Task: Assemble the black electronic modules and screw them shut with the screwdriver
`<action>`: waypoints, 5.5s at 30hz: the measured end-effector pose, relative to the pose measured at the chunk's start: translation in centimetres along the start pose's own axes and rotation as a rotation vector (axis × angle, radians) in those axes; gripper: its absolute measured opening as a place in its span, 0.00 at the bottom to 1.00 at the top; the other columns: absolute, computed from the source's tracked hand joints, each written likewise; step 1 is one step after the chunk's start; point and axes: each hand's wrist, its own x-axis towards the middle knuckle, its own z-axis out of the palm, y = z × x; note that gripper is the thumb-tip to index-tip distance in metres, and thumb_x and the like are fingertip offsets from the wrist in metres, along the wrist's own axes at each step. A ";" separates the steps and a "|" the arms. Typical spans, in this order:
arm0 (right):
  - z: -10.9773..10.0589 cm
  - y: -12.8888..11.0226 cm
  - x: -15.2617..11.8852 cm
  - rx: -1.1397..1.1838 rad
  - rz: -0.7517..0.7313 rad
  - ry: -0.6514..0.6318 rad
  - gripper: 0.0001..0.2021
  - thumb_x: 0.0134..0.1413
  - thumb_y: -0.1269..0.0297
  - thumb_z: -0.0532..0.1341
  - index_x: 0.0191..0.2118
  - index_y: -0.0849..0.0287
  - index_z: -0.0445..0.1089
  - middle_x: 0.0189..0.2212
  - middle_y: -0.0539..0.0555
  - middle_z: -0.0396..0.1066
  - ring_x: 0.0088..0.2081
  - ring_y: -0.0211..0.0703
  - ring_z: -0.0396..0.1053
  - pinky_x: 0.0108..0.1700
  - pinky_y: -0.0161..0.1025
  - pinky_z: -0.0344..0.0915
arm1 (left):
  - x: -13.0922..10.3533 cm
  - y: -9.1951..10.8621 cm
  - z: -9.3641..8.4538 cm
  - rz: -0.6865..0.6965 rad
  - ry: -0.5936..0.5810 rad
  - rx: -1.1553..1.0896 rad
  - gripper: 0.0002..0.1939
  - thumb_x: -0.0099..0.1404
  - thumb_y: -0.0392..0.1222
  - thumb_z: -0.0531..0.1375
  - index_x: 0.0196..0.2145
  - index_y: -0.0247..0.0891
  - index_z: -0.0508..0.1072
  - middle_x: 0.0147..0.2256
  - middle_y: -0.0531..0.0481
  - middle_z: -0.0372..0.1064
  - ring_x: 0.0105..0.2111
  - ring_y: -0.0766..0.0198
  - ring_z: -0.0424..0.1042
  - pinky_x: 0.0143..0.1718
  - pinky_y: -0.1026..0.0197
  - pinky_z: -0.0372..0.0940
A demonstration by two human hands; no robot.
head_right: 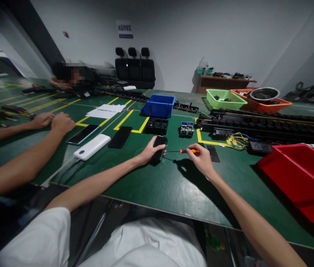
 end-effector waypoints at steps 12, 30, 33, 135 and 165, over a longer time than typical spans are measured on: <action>0.0 0.0 0.0 -0.008 -0.011 0.002 0.14 0.56 0.53 0.61 0.35 0.61 0.71 0.30 0.54 0.71 0.28 0.40 0.69 0.30 0.36 0.66 | -0.1 0.2 0.2 0.005 0.005 0.002 0.31 0.54 0.47 0.69 0.49 0.38 0.57 0.34 0.50 0.67 0.28 0.65 0.73 0.30 0.60 0.70; 0.0 -0.1 0.0 -0.019 -0.005 -0.006 0.13 0.57 0.54 0.61 0.35 0.60 0.71 0.30 0.54 0.71 0.28 0.40 0.69 0.29 0.36 0.65 | -0.2 0.1 0.3 0.018 0.012 0.033 0.32 0.53 0.47 0.69 0.49 0.39 0.57 0.36 0.50 0.67 0.28 0.66 0.73 0.32 0.60 0.70; 0.0 0.0 -0.1 -0.020 -0.005 -0.005 0.13 0.57 0.54 0.61 0.35 0.60 0.71 0.29 0.53 0.71 0.28 0.40 0.69 0.29 0.36 0.65 | -0.3 0.2 0.4 0.025 0.009 0.037 0.32 0.53 0.47 0.69 0.50 0.39 0.57 0.35 0.50 0.67 0.28 0.67 0.72 0.32 0.60 0.70; 0.2 0.3 -0.1 -0.051 -0.024 -0.002 0.14 0.57 0.53 0.61 0.35 0.61 0.72 0.30 0.54 0.71 0.28 0.41 0.69 0.29 0.36 0.66 | -0.1 -0.7 0.1 0.106 -0.012 0.200 0.30 0.58 0.46 0.65 0.52 0.39 0.56 0.32 0.52 0.66 0.27 0.68 0.70 0.30 0.63 0.67; 0.2 0.6 -0.1 -0.056 -0.013 -0.022 0.17 0.56 0.49 0.60 0.35 0.60 0.72 0.30 0.54 0.71 0.28 0.41 0.69 0.30 0.36 0.67 | -0.2 -0.5 -0.1 0.063 -0.025 0.232 0.29 0.58 0.47 0.65 0.51 0.39 0.56 0.34 0.50 0.66 0.27 0.67 0.70 0.29 0.64 0.67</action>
